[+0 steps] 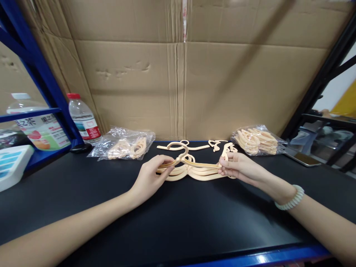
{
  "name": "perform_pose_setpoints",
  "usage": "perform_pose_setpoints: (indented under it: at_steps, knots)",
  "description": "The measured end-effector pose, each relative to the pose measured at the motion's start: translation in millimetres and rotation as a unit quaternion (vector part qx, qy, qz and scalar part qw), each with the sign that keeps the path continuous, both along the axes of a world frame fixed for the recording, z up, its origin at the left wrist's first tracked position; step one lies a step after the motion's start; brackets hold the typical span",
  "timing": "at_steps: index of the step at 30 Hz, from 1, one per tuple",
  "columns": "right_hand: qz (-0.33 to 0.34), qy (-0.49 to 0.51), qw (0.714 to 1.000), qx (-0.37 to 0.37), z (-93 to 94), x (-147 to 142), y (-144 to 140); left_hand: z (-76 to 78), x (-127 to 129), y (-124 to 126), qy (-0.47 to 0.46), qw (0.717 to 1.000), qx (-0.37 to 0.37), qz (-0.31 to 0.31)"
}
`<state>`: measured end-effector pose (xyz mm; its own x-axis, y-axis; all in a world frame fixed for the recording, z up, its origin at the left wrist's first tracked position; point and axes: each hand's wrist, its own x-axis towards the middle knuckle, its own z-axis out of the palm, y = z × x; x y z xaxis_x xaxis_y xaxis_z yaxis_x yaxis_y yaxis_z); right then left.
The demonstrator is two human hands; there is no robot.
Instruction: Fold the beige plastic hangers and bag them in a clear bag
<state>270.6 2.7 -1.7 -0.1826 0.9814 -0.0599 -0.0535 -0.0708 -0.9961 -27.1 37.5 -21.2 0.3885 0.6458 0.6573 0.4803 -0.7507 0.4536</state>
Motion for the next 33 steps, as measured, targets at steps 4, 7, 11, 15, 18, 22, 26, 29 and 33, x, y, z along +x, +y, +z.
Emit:
perform_pose_setpoints:
  at_steps: [4,7,11,15,18,22,26,29,33]
  knots:
    - [-0.04,-0.01,0.999,0.033,-3.1,-4,-1,-1.4,-1,0,0.002,1.0,0.005,-0.001]
    - [-0.069,-0.042,0.994,0.072,-7.6,-6,-1,-2.2,-1,0,0.003,1.0,0.002,0.004]
    - [-0.094,-0.049,0.989,0.106,-9.9,-8,0,-2.5,0,-1,0.007,1.0,0.007,0.02]
    - [-0.08,0.019,0.991,0.104,-5.6,-11,-1,-1.4,1,-1,-0.006,1.0,-0.002,0.022]
    - [-0.067,0.037,0.987,0.142,-1.8,-7,1,0.9,1,-2,-0.032,0.999,-0.023,0.022]
    - [-0.071,0.04,0.982,0.172,4.1,14,7,6.0,-3,0,-0.046,0.997,-0.026,0.047]
    - [-0.062,-0.022,0.988,0.143,14.0,40,12,15.6,-8,1,0.015,0.997,0.035,0.061]
    - [-0.016,-0.142,0.981,0.129,21.0,57,13,24.0,-11,-2,0.105,0.99,0.093,0.026]
    - [0.075,-0.302,0.938,0.156,24.0,71,15,30.7,-11,-9,0.245,0.963,0.11,-0.033]
